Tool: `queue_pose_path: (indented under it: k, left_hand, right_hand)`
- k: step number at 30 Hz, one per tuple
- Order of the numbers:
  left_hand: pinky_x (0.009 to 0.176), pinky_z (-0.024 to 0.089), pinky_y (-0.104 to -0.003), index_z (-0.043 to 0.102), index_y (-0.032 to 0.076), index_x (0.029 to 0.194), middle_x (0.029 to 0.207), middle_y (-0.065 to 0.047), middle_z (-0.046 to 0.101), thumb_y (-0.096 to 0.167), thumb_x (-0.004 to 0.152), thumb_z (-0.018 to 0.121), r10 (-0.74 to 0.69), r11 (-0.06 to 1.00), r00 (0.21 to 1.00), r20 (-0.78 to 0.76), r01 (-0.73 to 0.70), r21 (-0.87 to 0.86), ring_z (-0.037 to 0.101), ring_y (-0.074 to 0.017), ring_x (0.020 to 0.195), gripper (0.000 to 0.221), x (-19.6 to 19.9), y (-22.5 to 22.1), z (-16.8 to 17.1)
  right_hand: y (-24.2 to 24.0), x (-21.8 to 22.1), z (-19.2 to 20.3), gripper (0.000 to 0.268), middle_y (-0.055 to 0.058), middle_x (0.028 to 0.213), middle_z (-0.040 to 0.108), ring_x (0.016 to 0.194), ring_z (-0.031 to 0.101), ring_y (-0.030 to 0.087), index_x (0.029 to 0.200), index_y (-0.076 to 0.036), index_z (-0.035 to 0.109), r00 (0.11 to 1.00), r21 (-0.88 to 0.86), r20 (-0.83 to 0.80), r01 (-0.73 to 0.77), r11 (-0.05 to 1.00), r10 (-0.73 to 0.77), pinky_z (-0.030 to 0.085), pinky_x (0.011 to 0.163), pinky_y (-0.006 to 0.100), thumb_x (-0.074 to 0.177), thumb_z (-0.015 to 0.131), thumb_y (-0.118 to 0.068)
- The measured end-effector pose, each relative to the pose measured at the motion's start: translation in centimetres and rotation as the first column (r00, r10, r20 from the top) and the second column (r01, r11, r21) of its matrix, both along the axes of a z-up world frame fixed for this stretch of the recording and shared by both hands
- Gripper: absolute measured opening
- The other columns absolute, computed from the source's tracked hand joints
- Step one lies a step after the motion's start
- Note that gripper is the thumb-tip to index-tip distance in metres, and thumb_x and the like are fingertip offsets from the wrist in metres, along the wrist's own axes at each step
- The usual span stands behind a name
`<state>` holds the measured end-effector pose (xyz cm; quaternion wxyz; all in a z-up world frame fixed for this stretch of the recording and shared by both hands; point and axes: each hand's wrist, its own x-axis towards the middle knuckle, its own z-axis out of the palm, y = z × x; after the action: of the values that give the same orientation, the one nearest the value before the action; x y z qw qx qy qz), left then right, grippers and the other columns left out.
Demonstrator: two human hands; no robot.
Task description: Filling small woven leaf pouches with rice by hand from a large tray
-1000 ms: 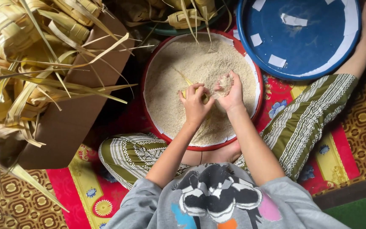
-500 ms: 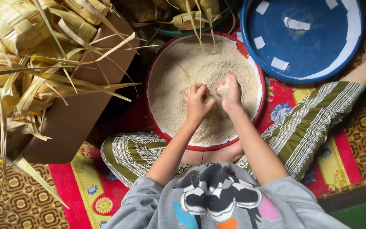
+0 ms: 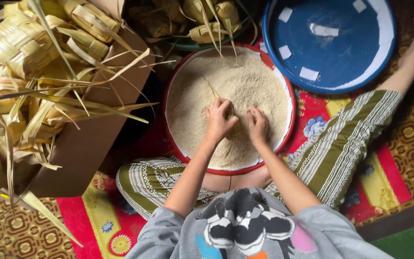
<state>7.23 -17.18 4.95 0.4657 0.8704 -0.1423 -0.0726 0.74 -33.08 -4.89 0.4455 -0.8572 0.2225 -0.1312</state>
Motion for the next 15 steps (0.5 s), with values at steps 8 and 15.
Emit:
queue_pose_path:
  k: [8,15]
  left_hand:
    - [0.111,0.03,-0.076,0.058,0.025,0.095,0.109,0.005,0.054,0.036,0.072,0.075,0.058,0.995,0.997,0.057,-0.063,0.077,0.058,-0.0217,0.112,0.03,-1.0,-1.0,0.1]
    - [0.109,0.031,-0.072,0.06,0.027,0.089,0.098,0.006,0.056,0.035,0.073,0.077,0.174,0.981,0.969,0.173,-0.186,0.054,0.061,-0.0199,0.105,0.024,-1.3,-2.5,-0.4]
  right_hand:
    - [-0.6,3.9,1.9,0.044,0.009,0.121,0.073,0.104,0.07,0.028,0.118,-0.013,0.072,0.926,0.92,-0.279,0.334,0.205,-0.255,0.058,0.085,0.041,0.092,0.069,-0.049]
    - [-1.8,7.1,6.8,0.028,0.002,0.078,0.06,0.07,0.057,0.019,0.08,-0.013,0.061,0.938,0.977,-0.165,0.114,-0.18,-0.304,0.042,0.054,0.025,0.089,0.073,-0.037]
